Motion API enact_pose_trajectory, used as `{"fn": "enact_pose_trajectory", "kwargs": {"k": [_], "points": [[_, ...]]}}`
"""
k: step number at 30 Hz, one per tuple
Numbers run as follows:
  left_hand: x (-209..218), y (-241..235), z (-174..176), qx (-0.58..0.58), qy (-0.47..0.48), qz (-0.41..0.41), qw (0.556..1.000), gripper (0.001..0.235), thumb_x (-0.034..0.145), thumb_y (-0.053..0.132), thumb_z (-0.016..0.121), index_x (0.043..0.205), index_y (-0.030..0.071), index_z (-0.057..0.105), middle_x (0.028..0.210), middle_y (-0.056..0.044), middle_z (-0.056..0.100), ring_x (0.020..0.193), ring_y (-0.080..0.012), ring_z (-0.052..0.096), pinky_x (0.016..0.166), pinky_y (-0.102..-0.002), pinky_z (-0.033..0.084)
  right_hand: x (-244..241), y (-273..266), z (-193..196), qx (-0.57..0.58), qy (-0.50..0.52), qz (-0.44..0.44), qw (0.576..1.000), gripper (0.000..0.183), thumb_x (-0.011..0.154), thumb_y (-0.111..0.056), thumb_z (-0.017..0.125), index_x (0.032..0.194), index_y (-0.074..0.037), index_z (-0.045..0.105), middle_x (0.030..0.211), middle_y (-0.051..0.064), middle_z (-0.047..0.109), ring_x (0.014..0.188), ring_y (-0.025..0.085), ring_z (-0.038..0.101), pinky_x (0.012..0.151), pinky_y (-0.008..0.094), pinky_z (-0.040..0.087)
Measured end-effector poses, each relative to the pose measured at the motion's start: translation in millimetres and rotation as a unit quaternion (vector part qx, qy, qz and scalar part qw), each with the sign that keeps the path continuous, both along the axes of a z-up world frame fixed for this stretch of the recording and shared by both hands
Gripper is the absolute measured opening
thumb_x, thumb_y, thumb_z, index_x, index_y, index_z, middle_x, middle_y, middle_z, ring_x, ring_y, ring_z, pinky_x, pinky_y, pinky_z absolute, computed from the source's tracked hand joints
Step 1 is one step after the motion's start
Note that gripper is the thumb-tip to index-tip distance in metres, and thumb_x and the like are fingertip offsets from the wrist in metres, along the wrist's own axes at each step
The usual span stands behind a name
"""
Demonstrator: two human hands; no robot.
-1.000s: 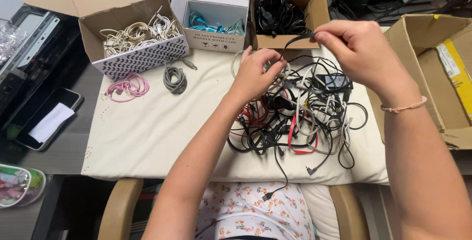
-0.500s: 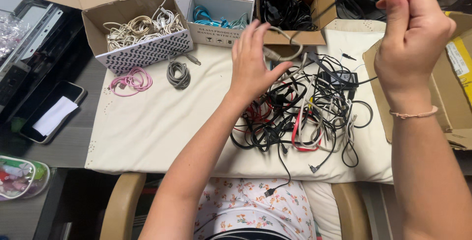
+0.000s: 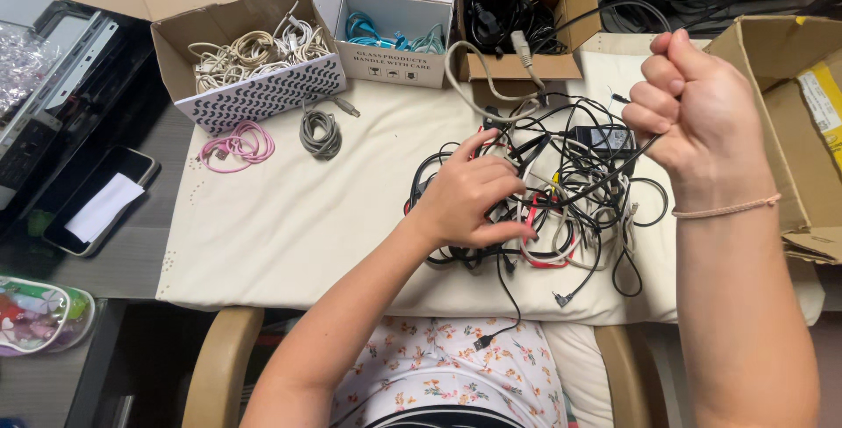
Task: The person sits at a table and organizes a pile of tangled cables. They pick up individual cables, untangle them, coil them neatly, and place them into cardboard boxes or on the table.
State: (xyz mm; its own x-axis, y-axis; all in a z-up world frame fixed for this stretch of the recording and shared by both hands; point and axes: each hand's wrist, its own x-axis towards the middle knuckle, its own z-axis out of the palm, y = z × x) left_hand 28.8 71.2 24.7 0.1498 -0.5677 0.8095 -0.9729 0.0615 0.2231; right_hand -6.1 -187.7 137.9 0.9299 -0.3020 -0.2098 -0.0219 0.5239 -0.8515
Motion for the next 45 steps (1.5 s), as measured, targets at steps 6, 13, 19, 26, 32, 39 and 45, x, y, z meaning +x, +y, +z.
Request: {"fn": "enact_pose_trajectory", "kwargs": {"k": [6, 13, 19, 26, 32, 39, 45], "points": [[-23, 14, 28, 0.021, 0.368, -0.065, 0.927, 0.036, 0.105, 0.026, 0.051, 0.075, 0.013, 0.036, 0.063, 0.004, 0.029, 0.061, -0.0135, 0.026, 0.058, -0.031, 0.027, 9, 15, -19, -0.209, 0.014, -0.133, 0.969, 0.029, 0.105, -0.035, 0.047, 0.114, -0.01, 0.059, 0.107, 0.009, 0.077, 0.085, 0.013, 0.076, 0.068, 0.029, 0.07], [-32, 8, 77, -0.132, 0.641, -0.302, 0.694, 0.032, 0.105, 0.034, 0.047, 0.086, 0.008, 0.049, 0.065, 0.007, 0.019, 0.054, -0.0048, 0.016, 0.048, -0.021, 0.015, 13, 52, -72, -0.247, -0.275, -0.161, 0.915, 0.041, 0.114, -0.036, 0.056, 0.142, -0.012, 0.036, 0.154, 0.01, 0.034, 0.151, 0.048, 0.035, 0.119, 0.058, 0.05], [-32, 21, 106, -0.234, 0.64, -0.341, 0.647, 0.028, 0.105, 0.027, 0.047, 0.083, 0.009, 0.048, 0.06, 0.008, 0.014, 0.049, -0.0043, 0.013, 0.044, -0.021, 0.013, 16, 63, -65, -0.394, -0.199, -0.273, 0.855, 0.04, 0.114, -0.013, 0.062, 0.112, -0.019, 0.023, 0.078, 0.012, 0.057, 0.055, 0.018, 0.061, 0.057, 0.025, 0.053], [-36, 22, 101, -0.23, 0.61, -0.479, 0.588, 0.03, 0.109, 0.018, 0.044, 0.092, -0.004, 0.052, 0.054, 0.006, 0.022, 0.042, -0.0022, 0.023, 0.036, -0.019, 0.028, 51, 37, -138, -0.428, -0.069, -0.065, 0.899, 0.03, 0.111, -0.028, 0.05, 0.105, -0.008, 0.071, 0.095, 0.011, 0.074, 0.084, 0.013, 0.07, 0.072, 0.03, 0.063], [-21, 33, 116, -0.37, 0.589, -0.455, 0.556, 0.082, 0.103, 0.014, 0.059, 0.167, 0.015, 0.008, 0.082, -0.006, 0.055, 0.07, -0.0161, 0.06, 0.057, -0.031, 0.052, 49, 54, -138, -0.303, -0.127, -0.139, 0.934, 0.034, 0.109, -0.041, 0.041, 0.092, -0.013, 0.048, 0.086, 0.005, 0.055, 0.075, 0.018, 0.069, 0.067, 0.025, 0.055], [48, 6, 85, -0.523, 0.429, -0.196, 0.71, 0.069, 0.111, 0.004, 0.064, 0.167, 0.017, 0.028, 0.132, -0.025, 0.072, 0.118, -0.0355, 0.074, 0.116, -0.048, 0.059, 22, 64, -136, -0.534, -0.134, -0.075, 0.831, 0.016, 0.114, -0.018, 0.041, 0.114, -0.008, 0.054, 0.098, 0.004, 0.061, 0.058, 0.012, 0.055, 0.053, 0.025, 0.044], [112, -15, 20, -0.45, 0.277, 0.038, 0.848, 0.048, 0.117, -0.001, 0.054, 0.162, 0.009, 0.04, 0.173, -0.005, 0.035, 0.165, -0.0175, 0.035, 0.145, -0.034, 0.033, 6, 49, -142, -0.606, -0.135, -0.035, 0.783, 0.02, 0.113, -0.017, 0.051, 0.113, -0.005, 0.067, 0.097, 0.002, 0.065, 0.077, 0.014, 0.055, 0.074, 0.03, 0.043]]}}
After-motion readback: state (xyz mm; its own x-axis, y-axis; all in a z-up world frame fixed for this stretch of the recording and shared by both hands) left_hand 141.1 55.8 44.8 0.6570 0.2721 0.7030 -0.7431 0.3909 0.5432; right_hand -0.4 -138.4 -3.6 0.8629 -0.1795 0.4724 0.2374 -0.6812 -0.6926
